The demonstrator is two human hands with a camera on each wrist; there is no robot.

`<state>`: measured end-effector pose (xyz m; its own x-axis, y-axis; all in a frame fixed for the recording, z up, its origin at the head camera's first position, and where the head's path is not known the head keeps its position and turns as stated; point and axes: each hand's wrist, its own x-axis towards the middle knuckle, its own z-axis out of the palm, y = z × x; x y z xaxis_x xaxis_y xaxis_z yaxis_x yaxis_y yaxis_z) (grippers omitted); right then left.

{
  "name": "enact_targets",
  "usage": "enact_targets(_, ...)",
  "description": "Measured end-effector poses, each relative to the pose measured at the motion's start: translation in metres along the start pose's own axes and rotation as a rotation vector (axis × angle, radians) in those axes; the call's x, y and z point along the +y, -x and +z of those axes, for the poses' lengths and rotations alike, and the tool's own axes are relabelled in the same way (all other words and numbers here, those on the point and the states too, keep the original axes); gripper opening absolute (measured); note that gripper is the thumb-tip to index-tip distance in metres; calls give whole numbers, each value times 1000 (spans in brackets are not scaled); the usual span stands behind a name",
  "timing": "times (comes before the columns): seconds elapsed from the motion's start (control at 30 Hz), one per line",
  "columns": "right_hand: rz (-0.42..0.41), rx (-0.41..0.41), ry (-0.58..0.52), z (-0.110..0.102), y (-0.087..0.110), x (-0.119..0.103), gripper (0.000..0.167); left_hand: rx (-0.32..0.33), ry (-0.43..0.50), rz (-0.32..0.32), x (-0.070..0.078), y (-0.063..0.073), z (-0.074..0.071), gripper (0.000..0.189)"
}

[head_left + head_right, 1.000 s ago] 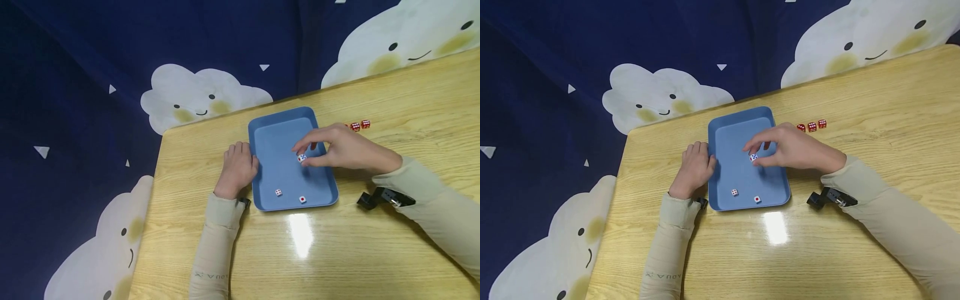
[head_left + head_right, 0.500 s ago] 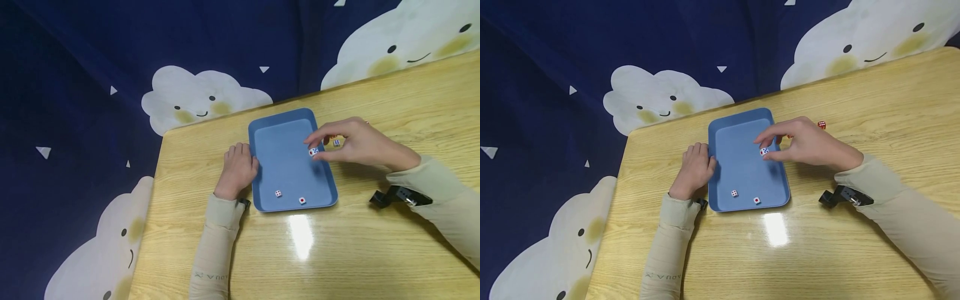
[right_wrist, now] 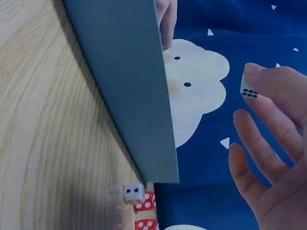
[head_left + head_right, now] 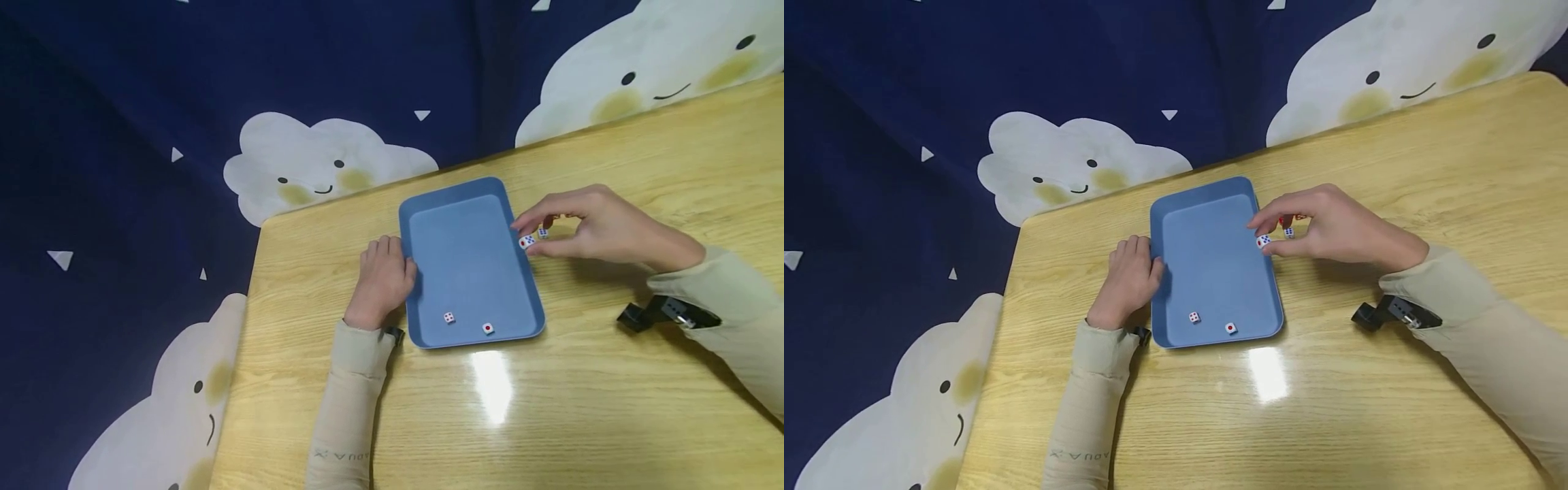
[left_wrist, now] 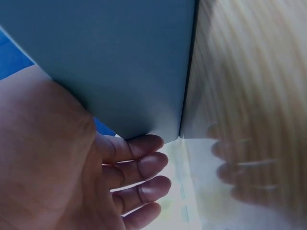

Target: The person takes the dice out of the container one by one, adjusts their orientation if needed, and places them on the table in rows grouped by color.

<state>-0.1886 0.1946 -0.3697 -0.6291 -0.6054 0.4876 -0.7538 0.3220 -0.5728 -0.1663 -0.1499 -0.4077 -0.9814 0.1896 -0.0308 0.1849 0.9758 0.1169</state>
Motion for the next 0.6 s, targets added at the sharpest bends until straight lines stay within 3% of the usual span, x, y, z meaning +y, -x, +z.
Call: enact_targets(0.6, 65, -23, 112, -9, 7, 21, 42, 13, 16, 5, -1, 0, 1, 32)
